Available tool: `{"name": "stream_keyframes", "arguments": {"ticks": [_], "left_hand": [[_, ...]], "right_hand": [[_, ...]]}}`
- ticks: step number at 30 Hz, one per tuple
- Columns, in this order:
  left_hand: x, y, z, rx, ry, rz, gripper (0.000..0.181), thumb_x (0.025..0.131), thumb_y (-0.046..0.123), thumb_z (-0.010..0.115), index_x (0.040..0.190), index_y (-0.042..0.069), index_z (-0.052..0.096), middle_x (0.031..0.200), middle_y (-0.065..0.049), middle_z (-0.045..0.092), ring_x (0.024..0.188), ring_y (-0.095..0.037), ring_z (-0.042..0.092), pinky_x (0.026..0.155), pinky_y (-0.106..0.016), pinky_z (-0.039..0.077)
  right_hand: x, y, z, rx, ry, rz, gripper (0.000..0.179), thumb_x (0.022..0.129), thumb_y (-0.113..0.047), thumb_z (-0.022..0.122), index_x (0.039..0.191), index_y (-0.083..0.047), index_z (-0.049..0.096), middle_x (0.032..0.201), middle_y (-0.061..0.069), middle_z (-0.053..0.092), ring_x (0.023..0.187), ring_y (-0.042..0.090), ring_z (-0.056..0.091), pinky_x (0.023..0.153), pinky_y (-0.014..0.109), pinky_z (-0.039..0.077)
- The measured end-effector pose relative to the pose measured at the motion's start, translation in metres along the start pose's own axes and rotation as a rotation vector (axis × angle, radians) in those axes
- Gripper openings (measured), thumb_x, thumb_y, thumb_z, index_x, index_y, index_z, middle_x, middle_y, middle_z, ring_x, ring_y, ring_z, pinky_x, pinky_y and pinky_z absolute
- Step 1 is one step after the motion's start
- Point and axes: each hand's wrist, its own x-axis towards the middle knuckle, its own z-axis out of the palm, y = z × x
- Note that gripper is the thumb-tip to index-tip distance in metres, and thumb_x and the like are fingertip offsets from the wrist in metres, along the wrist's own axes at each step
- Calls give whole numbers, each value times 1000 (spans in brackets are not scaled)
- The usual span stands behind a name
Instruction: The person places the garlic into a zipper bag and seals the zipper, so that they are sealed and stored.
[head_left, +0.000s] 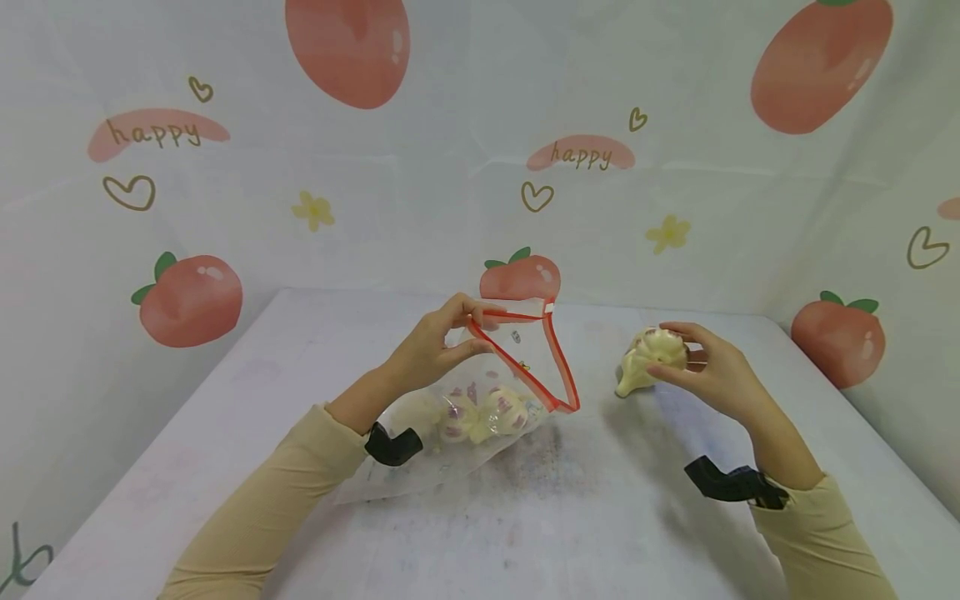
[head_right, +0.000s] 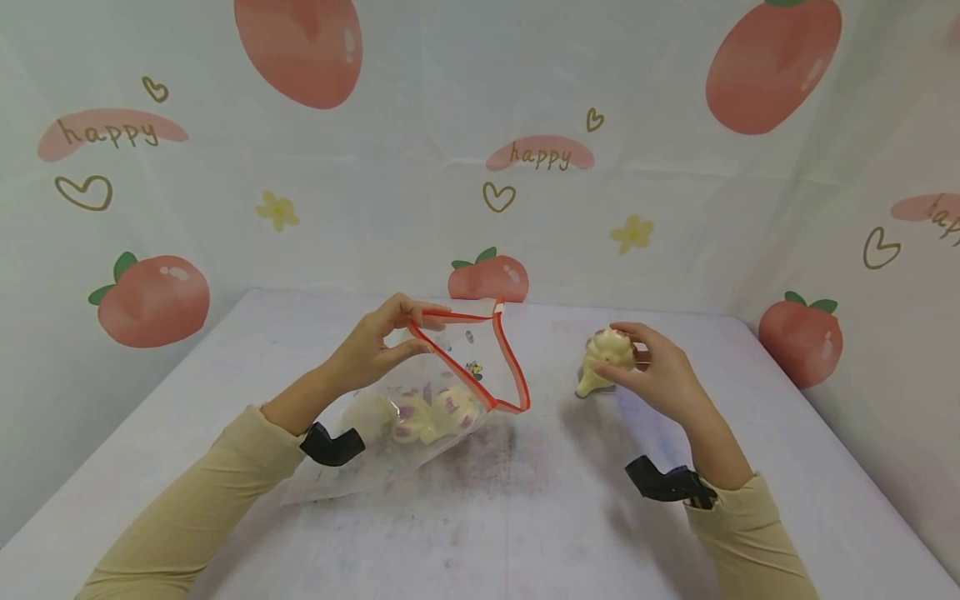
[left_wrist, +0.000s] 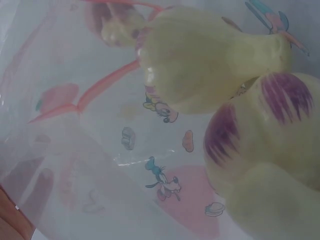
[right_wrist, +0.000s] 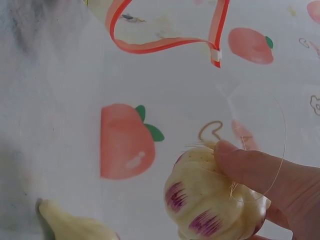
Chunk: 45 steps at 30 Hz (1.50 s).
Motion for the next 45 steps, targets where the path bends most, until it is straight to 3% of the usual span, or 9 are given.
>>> {"name": "stream_keyframes", "arguments": {"ticks": [13,19,27,34,40,45], "left_hand": [[1,0,1,5,-2,1,31,82,12,68,99,3,43,103,-15,67,105,-30,65,95,-43,49],[1,1,1,10,0,8,31,82,11,68,97,4,42,104,-16,66,104,-30,65,95,-43,50],[1,1,1,10,-1,-7,31,81,8,69,98,3,43,104,-16,68,107,-31,64,96,-43,49],[1,1,1,10,-3,-2,30,82,9,67,100,3,44,104,-16,67,107,-32,64,95,-43,50],[1,0,1,3,-8,1,30,82,9,68,100,3,44,105,-16,66,106,-31,64,94,-44,50],[1,1,1,3,-9,-1,31,82,11,68,96,4,41,108,-15,63,106,-30,64,96,-43,49]], "right_hand": [[-2,-13,3,-22,7,-21,60,85,-28,69,134,-5,44,128,26,51,105,48,58,85,56,50],[-3,-16,5,-20,2,-30,61,85,-28,70,134,-5,44,126,25,52,104,46,59,81,53,52],[-4,-26,6,-9,31,-81,59,82,-23,72,132,-4,47,123,22,55,100,40,62,78,38,55],[-4,-36,13,13,68,-166,57,79,-19,76,128,-5,51,116,16,60,96,29,64,77,6,44],[-3,-44,19,37,57,-214,57,77,-18,77,127,-7,52,112,11,61,89,-5,57,78,6,45],[-1,-50,24,55,35,-233,58,77,-18,77,128,-7,52,112,10,60,90,-1,58,79,5,45]]}}
